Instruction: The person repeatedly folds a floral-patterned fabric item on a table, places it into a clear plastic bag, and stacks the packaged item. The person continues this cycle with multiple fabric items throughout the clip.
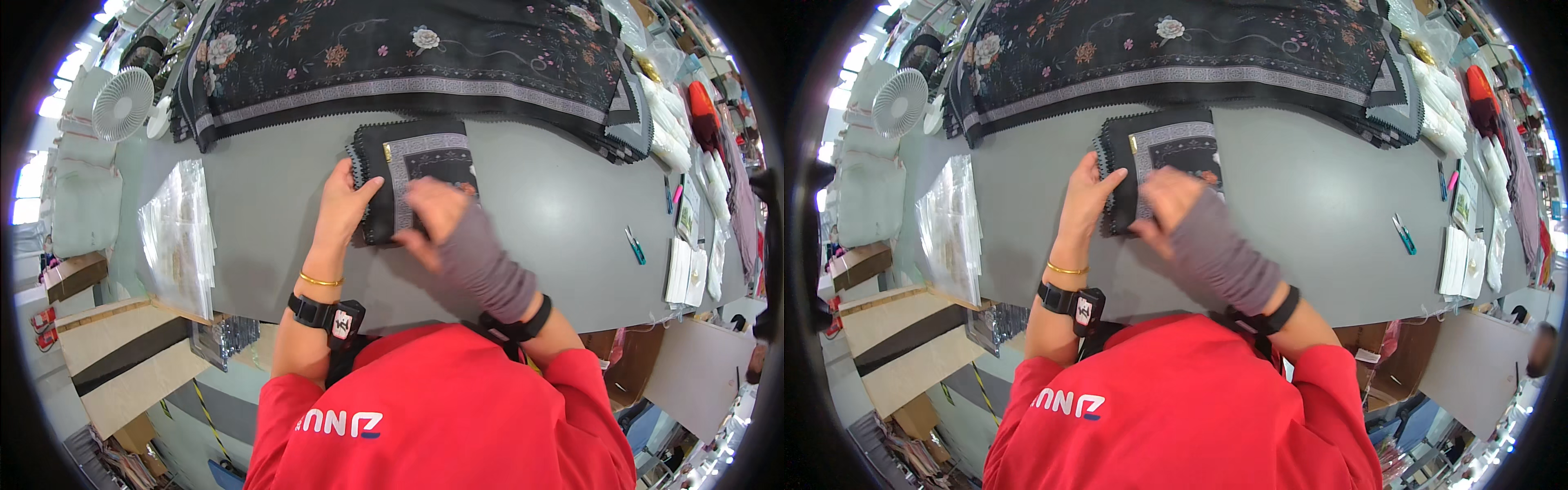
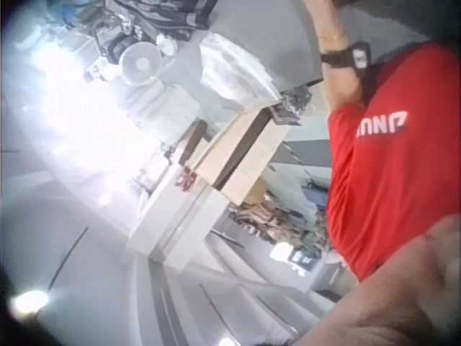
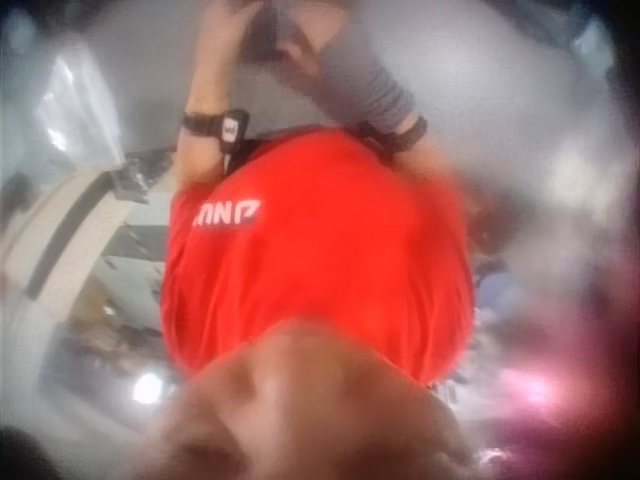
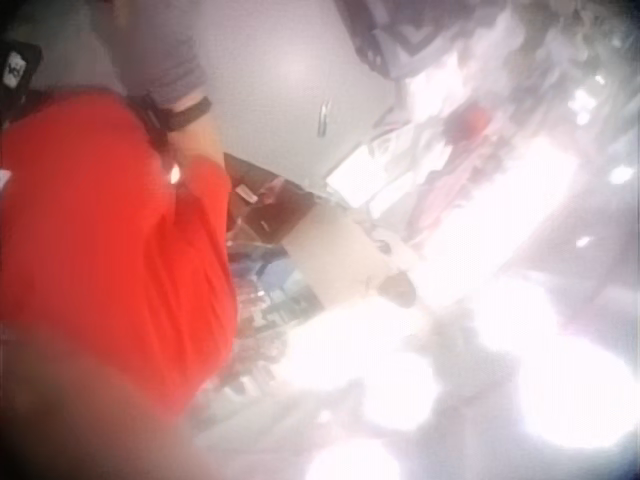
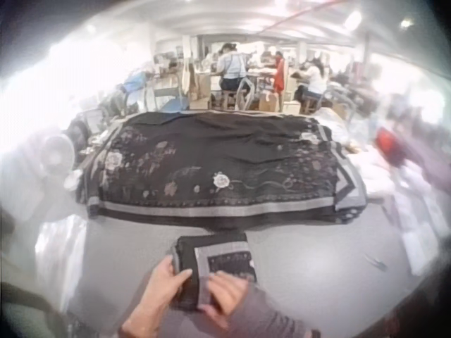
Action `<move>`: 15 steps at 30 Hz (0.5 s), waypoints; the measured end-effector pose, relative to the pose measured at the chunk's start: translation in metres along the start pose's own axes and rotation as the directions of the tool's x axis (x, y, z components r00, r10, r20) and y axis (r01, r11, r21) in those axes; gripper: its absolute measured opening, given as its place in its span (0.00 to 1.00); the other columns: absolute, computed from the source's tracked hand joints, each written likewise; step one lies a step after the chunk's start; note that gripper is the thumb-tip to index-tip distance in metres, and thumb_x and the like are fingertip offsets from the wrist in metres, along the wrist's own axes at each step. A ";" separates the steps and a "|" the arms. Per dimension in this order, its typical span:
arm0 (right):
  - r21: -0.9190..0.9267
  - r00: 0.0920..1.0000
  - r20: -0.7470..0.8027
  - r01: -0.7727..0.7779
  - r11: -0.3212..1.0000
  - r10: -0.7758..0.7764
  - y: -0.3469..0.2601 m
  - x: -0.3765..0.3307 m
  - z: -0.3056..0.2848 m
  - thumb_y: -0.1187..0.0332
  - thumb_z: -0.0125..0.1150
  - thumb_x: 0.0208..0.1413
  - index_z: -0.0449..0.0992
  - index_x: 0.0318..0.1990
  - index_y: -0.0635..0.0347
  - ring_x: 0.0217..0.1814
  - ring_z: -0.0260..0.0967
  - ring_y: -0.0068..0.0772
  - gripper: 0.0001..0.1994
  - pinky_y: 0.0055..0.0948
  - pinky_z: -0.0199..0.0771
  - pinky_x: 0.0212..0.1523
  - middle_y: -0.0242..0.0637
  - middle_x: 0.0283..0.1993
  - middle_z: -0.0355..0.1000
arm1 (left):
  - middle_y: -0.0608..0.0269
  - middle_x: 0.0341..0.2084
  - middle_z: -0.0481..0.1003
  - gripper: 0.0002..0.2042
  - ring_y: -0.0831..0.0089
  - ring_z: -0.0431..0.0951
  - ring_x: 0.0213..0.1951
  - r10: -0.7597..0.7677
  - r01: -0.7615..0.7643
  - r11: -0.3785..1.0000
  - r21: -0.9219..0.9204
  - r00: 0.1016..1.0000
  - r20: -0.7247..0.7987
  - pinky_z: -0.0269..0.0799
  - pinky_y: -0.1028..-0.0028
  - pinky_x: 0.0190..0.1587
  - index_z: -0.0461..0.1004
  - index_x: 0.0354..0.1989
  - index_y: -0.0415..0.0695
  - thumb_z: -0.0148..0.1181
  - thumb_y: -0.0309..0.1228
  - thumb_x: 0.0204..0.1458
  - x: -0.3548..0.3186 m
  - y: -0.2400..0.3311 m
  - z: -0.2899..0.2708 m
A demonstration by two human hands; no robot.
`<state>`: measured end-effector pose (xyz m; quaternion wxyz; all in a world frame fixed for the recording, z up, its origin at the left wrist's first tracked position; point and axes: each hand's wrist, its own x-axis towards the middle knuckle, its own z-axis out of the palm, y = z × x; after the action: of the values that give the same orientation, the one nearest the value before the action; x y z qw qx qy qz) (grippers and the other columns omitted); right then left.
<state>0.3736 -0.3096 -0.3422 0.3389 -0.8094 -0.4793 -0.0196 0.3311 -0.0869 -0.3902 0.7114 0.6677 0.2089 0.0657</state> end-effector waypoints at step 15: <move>-0.118 0.964 0.228 0.170 0.978 -0.140 0.028 0.002 0.011 0.56 0.68 0.61 0.70 0.73 0.43 0.82 0.54 0.56 0.32 0.58 0.50 0.80 0.46 0.79 0.60 | 0.67 0.42 0.79 0.13 0.80 0.77 0.43 -0.040 0.038 0.986 0.164 0.999 0.009 0.72 0.79 0.44 0.74 0.56 0.39 0.47 0.31 0.72 0.023 0.006 -0.017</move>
<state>0.3939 -0.3104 -0.3650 0.2254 -0.7877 -0.5732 0.0102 0.3462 -0.0626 -0.3895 0.6567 0.7200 0.2222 0.0305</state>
